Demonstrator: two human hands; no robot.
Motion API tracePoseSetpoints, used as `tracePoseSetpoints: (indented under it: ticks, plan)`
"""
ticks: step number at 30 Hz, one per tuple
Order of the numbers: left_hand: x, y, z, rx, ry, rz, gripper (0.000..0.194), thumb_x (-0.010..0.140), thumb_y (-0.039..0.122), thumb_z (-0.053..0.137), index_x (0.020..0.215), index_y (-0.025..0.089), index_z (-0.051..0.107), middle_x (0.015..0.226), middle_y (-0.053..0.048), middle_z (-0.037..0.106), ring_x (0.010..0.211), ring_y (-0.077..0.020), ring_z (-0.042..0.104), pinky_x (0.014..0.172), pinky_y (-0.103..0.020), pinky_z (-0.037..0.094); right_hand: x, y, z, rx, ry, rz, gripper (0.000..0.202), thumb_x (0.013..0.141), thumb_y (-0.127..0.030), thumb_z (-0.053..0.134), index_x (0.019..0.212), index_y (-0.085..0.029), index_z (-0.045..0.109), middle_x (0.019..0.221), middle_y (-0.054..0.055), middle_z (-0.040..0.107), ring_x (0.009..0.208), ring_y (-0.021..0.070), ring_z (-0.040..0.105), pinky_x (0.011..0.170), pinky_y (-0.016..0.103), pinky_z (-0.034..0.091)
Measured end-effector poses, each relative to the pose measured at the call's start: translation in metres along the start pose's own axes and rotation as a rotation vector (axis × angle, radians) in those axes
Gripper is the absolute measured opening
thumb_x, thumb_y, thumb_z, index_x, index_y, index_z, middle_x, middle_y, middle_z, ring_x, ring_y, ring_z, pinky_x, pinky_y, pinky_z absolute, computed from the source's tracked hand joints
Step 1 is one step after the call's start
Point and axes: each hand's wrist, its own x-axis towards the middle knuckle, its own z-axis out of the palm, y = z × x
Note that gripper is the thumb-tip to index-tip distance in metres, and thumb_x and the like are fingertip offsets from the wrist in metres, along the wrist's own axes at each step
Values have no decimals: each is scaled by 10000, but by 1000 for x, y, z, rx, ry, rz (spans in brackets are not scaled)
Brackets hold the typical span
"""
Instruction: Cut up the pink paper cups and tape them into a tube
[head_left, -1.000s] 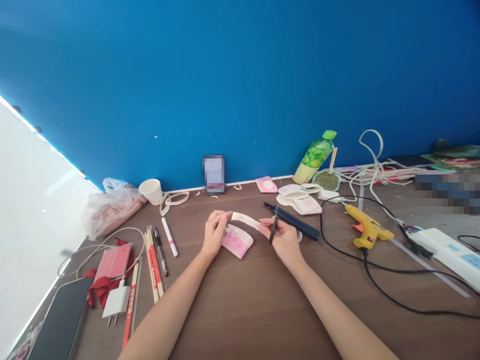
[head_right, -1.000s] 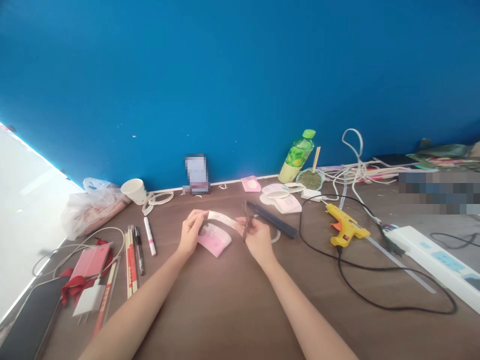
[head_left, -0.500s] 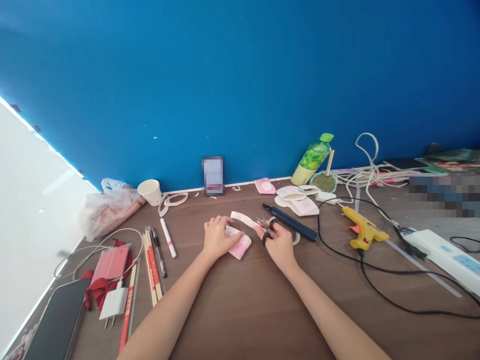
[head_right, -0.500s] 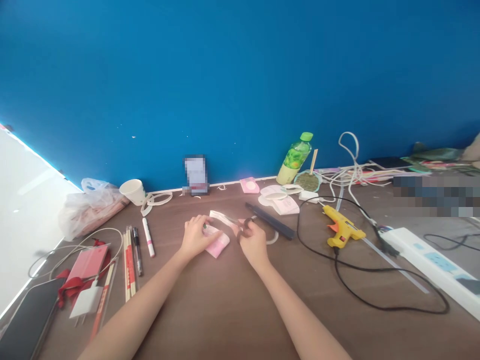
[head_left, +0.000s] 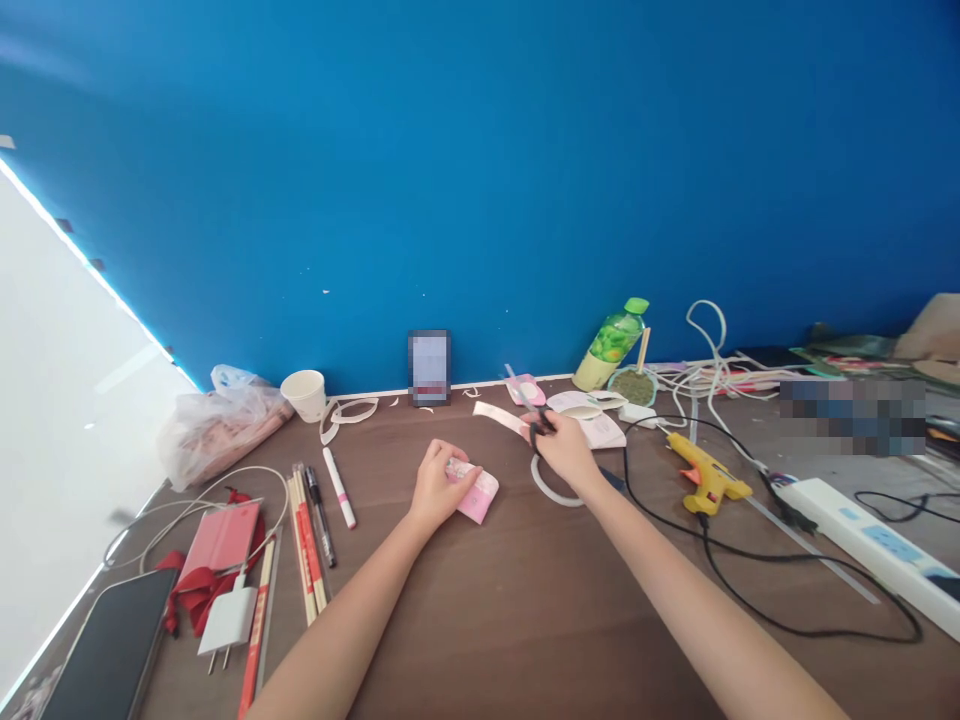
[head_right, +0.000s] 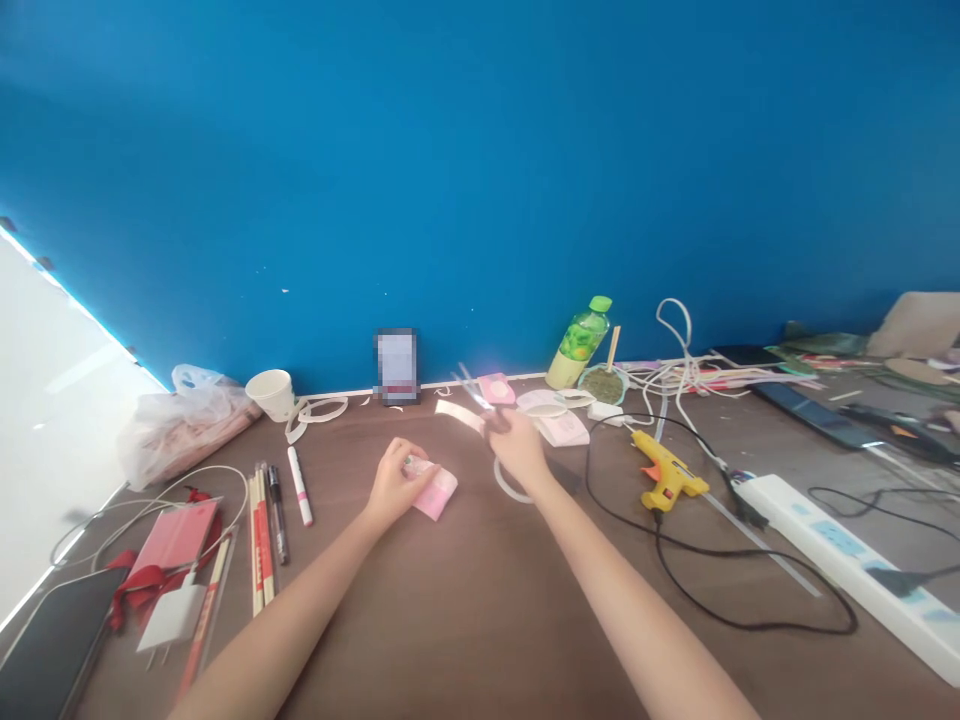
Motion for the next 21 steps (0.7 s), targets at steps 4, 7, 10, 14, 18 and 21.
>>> tracePoseSetpoints:
  ticks: [4,7,10,14,18,21]
  plan:
    - [-1,1,1,0,-13,5,88,722,261,646,697,194,595,818,0,495,737,-124,544,693,-255,449,20,-36,42,-20,-181,-116,76,600,-175,572,537,-187,530,636,23,658,618,171,583,580,257,437]
    - [0,0,2,7,-14,17,84,722,253,643,686,192,597,816,-3,499,734,-125,545,679,-254,453,33,-68,81,-13,-278,-191,69,592,-144,569,549,-182,530,640,13,660,631,161,584,595,243,431]
    - [1,-3,4,-2,-17,30,65,708,232,649,685,191,604,821,-8,502,764,-136,554,676,-256,460,45,-95,116,28,-367,-246,65,605,-175,605,575,-168,548,668,13,669,646,153,599,595,224,440]
    - [2,-8,7,-19,-22,33,32,694,198,646,706,194,617,824,-10,511,753,-137,558,673,-262,467,55,-113,143,70,-358,-264,136,630,-251,641,714,-153,596,783,43,681,710,167,615,610,233,461]
    - [2,-8,7,-4,-20,26,40,709,225,637,706,193,613,828,-8,512,750,-134,557,686,-265,465,52,-108,137,68,-322,-276,125,666,-257,622,743,-162,596,860,63,688,751,171,619,615,234,464]
    - [1,-6,6,26,-26,24,71,723,252,632,697,192,605,828,-5,506,751,-130,556,714,-272,459,44,-91,113,25,-321,-298,93,687,-259,593,660,-172,573,775,39,692,703,159,616,621,231,457]
